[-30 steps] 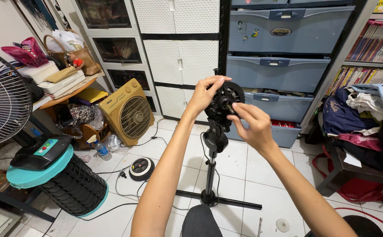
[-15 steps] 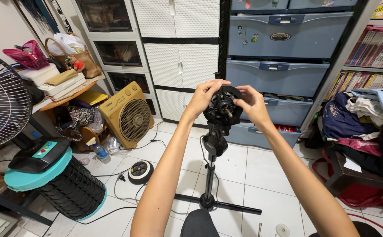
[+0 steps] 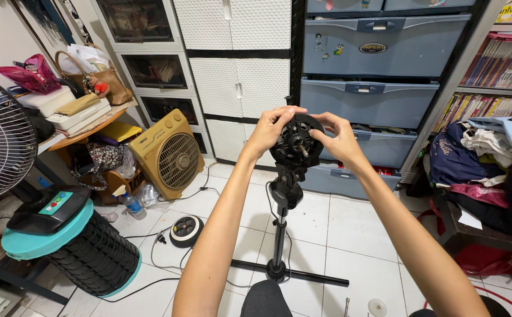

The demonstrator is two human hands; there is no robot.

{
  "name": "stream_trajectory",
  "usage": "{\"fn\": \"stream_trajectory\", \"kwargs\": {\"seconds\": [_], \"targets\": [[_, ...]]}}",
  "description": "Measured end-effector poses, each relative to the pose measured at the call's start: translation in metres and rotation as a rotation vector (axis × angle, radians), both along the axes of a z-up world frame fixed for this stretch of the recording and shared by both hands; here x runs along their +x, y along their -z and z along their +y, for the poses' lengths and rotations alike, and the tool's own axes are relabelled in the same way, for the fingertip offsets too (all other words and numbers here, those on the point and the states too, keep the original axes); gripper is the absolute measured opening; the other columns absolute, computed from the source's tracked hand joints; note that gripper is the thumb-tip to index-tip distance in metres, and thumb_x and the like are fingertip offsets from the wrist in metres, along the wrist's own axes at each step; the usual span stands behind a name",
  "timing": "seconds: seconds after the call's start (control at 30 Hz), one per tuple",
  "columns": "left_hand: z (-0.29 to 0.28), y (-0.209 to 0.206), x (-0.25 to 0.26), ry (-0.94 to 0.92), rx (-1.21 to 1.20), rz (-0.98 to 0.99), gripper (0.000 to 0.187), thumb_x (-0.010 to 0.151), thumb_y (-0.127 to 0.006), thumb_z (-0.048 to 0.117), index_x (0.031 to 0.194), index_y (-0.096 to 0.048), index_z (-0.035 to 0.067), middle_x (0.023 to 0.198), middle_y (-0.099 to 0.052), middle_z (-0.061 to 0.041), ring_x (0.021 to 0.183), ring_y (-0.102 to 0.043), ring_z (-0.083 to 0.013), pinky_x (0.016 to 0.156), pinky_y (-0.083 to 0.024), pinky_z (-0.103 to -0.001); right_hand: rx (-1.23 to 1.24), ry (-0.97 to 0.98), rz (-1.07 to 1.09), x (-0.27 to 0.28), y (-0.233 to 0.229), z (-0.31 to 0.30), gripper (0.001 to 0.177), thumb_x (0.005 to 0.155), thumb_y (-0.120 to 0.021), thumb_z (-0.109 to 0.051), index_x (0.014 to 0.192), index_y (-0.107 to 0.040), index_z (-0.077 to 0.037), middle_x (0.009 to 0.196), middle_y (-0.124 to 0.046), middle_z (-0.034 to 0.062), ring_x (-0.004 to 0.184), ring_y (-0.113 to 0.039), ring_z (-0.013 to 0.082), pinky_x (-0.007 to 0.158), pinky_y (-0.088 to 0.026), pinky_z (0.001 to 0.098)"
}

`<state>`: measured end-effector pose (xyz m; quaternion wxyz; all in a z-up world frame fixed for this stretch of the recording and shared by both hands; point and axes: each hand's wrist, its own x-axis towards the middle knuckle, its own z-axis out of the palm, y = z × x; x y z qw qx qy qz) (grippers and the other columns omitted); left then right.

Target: The person assembles a standing fan by attaching the front grill, inserting the fan blades, and securing the components with a screwdriver and a nut. The person uses a screwdriver to tighten the nut and then attaches the front grill to complete the assembly.

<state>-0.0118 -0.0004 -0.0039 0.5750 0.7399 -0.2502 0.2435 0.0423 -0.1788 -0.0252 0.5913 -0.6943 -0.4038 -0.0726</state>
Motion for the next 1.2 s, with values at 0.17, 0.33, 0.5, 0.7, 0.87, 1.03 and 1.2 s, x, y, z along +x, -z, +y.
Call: {"fn": "stream_trajectory", "kwargs": {"seconds": [0.17,0.33,0.5,0.7,0.87,1.03,1.2], "targets": [[-0.004,0.002,0.003,-0.030,-0.021,-0.003,0.028,0.090,-0.046,0.023,0.096,-0.065,0.003,0.093,-0.065,-0.005,0.089,-0.058,-0.0123,0.082,-0.044,-0.025,0.122,-0.030,0.040,-0.007,0.013,0.000,0.038,0.083,-0.050,-0.009,0.120,-0.050,-0.003,0.117,-0.054,0.0129,0.109,-0.049,0.0188,0.094,-0.036,0.0300],[-0.014,0.000,0.004,-0.128,-0.083,0.045,0.028,0.089,-0.047,0.025,0.095,-0.065,0.004,0.082,-0.065,-0.003,0.079,-0.059,-0.0121,0.075,-0.046,-0.029,0.146,0.115,-0.030,-0.024,0.032,0.011,0.045,0.090,-0.040,-0.011,0.133,-0.032,-0.014,0.133,-0.037,0.0128,0.115,-0.042,0.0213,0.093,-0.036,0.0312],[-0.025,-0.002,-0.003,-0.539,0.183,0.005,0.039,0.086,-0.038,0.037,0.093,-0.067,0.013,0.089,-0.067,-0.004,0.090,-0.058,-0.0200,0.096,-0.023,-0.041,0.187,0.143,-0.318,-0.040,0.039,-0.001,0.076,0.071,-0.061,-0.015,0.136,-0.023,-0.008,0.133,-0.038,0.0162,0.120,-0.040,0.0277,0.103,-0.031,0.0390],[-0.014,0.009,0.009,-0.538,0.135,0.056,0.052,0.086,-0.029,0.049,0.118,-0.051,0.014,0.122,-0.051,-0.009,0.119,-0.041,-0.0243,0.101,-0.011,-0.049,0.079,0.286,-0.457,-0.055,0.030,0.003,0.120,0.051,-0.083,-0.041,0.136,-0.007,-0.003,0.130,-0.030,0.0220,0.122,-0.034,0.0328,0.104,-0.029,0.0434],[0.026,0.046,0.006,-0.539,-0.350,0.195,0.081,0.078,-0.033,0.066,0.134,-0.021,0.009,0.140,-0.023,-0.017,0.130,-0.022,-0.0302,0.104,-0.018,-0.050,0.005,0.391,-0.440,-0.059,0.027,0.018,0.125,0.044,-0.085,-0.038,0.134,-0.006,0.000,0.130,-0.026,0.0273,0.121,-0.030,0.0385,0.099,-0.026,0.0465],[0.034,0.084,-0.005,-0.394,-0.332,0.516,0.102,0.061,-0.042,0.074,0.137,-0.013,0.013,0.139,-0.021,-0.016,0.127,-0.023,-0.0326,0.100,-0.018,-0.051,0.004,0.397,-0.399,-0.051,0.029,0.018,0.115,0.048,-0.083,-0.030,0.134,-0.011,-0.002,0.129,-0.032,0.0250,0.119,-0.038,0.0382,0.098,-0.034,0.0450],[0.026,0.086,-0.012,-0.503,-0.420,0.462,0.095,0.061,-0.057,0.065,0.129,-0.029,0.005,0.125,-0.039,-0.023,0.122,-0.034,-0.0301,0.100,-0.021,-0.047,0.013,0.164,-0.224,-0.032,0.025,0.009,0.113,0.044,-0.081,-0.029,0.131,-0.015,-0.001,0.127,-0.036,0.0221,0.115,-0.043,0.0324,0.094,-0.040,0.0401]]}}
